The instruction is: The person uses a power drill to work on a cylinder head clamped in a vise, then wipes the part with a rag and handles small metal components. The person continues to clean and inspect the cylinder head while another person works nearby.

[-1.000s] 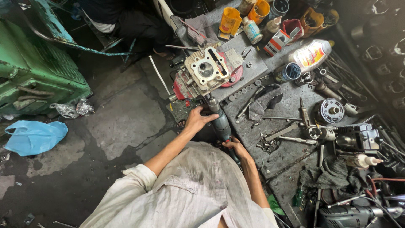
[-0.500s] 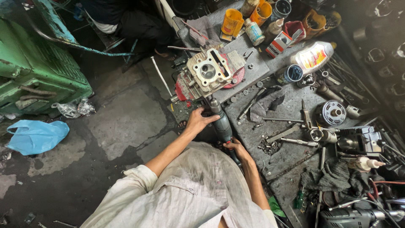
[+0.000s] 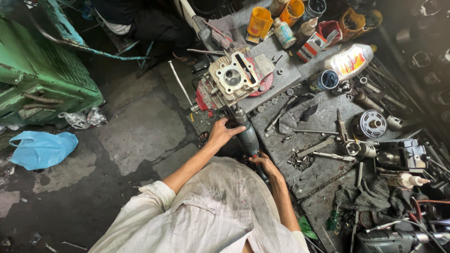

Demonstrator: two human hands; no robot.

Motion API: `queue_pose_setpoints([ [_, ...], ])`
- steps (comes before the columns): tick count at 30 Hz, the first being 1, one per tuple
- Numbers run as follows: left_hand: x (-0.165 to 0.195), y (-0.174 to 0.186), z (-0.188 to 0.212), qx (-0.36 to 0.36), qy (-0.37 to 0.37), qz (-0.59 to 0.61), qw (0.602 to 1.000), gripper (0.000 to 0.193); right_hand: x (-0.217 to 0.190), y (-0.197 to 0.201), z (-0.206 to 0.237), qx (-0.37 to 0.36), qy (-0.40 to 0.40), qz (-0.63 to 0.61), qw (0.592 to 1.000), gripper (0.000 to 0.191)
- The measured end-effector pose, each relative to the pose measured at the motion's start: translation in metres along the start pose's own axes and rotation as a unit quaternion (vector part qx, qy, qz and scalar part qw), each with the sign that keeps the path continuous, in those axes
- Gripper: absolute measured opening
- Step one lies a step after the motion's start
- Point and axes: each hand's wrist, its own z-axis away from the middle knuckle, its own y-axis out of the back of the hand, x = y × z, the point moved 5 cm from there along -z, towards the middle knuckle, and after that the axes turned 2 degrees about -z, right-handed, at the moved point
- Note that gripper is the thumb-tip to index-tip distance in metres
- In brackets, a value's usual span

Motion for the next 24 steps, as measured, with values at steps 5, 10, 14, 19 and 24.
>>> queue_pose_setpoints([
  [5,0.0025,-0.0003,0.0006,0.001,-0.002,0.005,1.000,0.064,-0.0039,-0.0007,0.0031,0.014,-0.016,-0.005,1.000,0.051],
  [10,0.0039,0.0016,0.0013,-0.002,0.009,-0.005,1.000,0.066,-0.0055,-0.0023,0.0027,0.011,-0.015,-0.015,1.000,0.051],
  [14,0.0032,0.0015,0.0016,-0.006,-0.008,0.021,1.000,0.066,-0.0035,-0.0025,0.0009,-0.001,-0.004,-0.005,1.000,0.044],
  [19,-0.0042,-0.0008,-0.0019,-0.006,0.006,0.005,1.000,0.064,-0.0033,-0.0018,-0.0004,-0.008,0.004,-0.007,1.000,0.039],
  [24,-0.0024,0.0003,-0.0038,-0.005,-0.038,0.011,0.999,0.061,-0.0022,-0.0007,-0.0011,0.001,-0.013,-0.001,1.000,0.045],
])
